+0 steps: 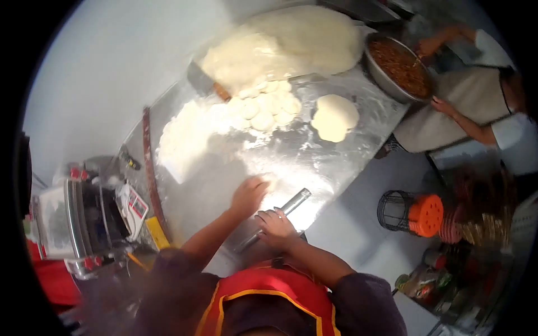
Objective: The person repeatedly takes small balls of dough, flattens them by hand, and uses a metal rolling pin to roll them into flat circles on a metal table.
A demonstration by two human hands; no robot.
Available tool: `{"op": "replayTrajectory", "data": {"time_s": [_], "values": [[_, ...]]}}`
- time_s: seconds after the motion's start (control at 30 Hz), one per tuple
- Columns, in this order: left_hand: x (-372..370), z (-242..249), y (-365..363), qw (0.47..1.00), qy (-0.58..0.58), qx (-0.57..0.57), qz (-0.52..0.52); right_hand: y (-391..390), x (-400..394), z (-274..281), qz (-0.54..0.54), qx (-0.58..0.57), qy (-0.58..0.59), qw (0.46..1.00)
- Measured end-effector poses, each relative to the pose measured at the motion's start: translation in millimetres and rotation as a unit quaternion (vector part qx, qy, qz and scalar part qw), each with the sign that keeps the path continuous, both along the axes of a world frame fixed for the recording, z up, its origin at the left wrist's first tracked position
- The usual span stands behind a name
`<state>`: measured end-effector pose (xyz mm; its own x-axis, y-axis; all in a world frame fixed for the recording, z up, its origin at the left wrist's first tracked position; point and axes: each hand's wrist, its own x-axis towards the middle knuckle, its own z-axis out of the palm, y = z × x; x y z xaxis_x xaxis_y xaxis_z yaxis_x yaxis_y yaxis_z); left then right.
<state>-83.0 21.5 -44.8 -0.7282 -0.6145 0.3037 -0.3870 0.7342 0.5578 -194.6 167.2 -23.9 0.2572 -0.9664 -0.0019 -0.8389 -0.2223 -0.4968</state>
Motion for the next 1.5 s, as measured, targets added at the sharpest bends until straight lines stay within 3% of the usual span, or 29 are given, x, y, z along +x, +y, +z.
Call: {"op": "replayTrajectory", "data": {"time_s": [0.17,0.23,0.37,0.47,0.57,0.77,0.87,0.93,0.97,1.0,1.07,1.13,1.2,1.3,1.37,1.5], "values": [[73.0,0.0,24.0,0.998,-0.039,-0.029,0.047,8.3,0.1,-4.4,-0.016,-0.105,0.019,0.994],[67.2,2.0,16.1,0.998,-0.038,-0.023,0.053,6.3,-0.2,-3.0,-0.013,-0.121,0.034,0.992],[25.7,-5.2,-0.5,0.984,-0.159,-0.073,-0.017,8.6,-1.7,-5.3,-0.015,-0.107,0.012,0.994],[11.5,4.1,-1.9,0.983,-0.18,-0.042,0.02,5.0,-4.7,-3.9,-0.012,-0.087,0.002,0.996],[-0.1,11.2,-8.0,0.984,-0.169,-0.04,0.033,5.5,-2.7,-10.6,-0.007,-0.05,0.012,0.999],[-9.0,7.6,-12.3,0.984,-0.147,-0.083,0.052,8.6,-2.5,-2.0,-0.023,-0.123,-0.007,0.992],[2.8,-20.6,-14.8,0.995,-0.048,-0.084,0.037,-0.9,-7.5,14.7,0.042,-0.051,-0.023,0.998],[14.0,-21.7,-17.2,0.992,-0.052,0.013,0.11,-2.4,-29.9,-23.9,0.127,-0.115,-0.047,0.984],[25.4,-15.9,-13.2,0.982,-0.067,0.044,0.172,1.5,-37.2,5.8,0.072,-0.122,-0.068,0.988],[39.2,-12.9,-10.3,0.965,-0.083,0.074,0.236,3.1,-51.7,-24.5,0.049,-0.141,-0.062,0.987],[55.7,-20.8,12.4,0.974,-0.007,0.074,0.212,1.9,-65.9,-13.3,0.033,-0.084,0.003,0.996],[54.5,-10.1,33.5,0.972,-0.026,0.106,0.207,-0.6,-59.4,5.6,0.038,-0.068,0.036,0.996],[53.9,-2.2,44.2,0.987,-0.035,0.1,0.123,-1.2,-43.0,24.4,0.011,-0.054,0.048,0.997],[67.8,4.5,72.3,0.976,-0.072,0.07,0.191,-1.1,-28.7,24.0,-0.071,0.0,0.043,0.997],[88.7,0.6,88.8,0.968,-0.124,-0.015,0.216,4.2,-24.1,12.8,-0.119,-0.037,0.042,0.991],[96.6,-10.4,95.9,0.966,-0.137,-0.024,0.218,-9.4,-20.6,-1.2,-0.145,-0.088,0.099,0.981]]}}
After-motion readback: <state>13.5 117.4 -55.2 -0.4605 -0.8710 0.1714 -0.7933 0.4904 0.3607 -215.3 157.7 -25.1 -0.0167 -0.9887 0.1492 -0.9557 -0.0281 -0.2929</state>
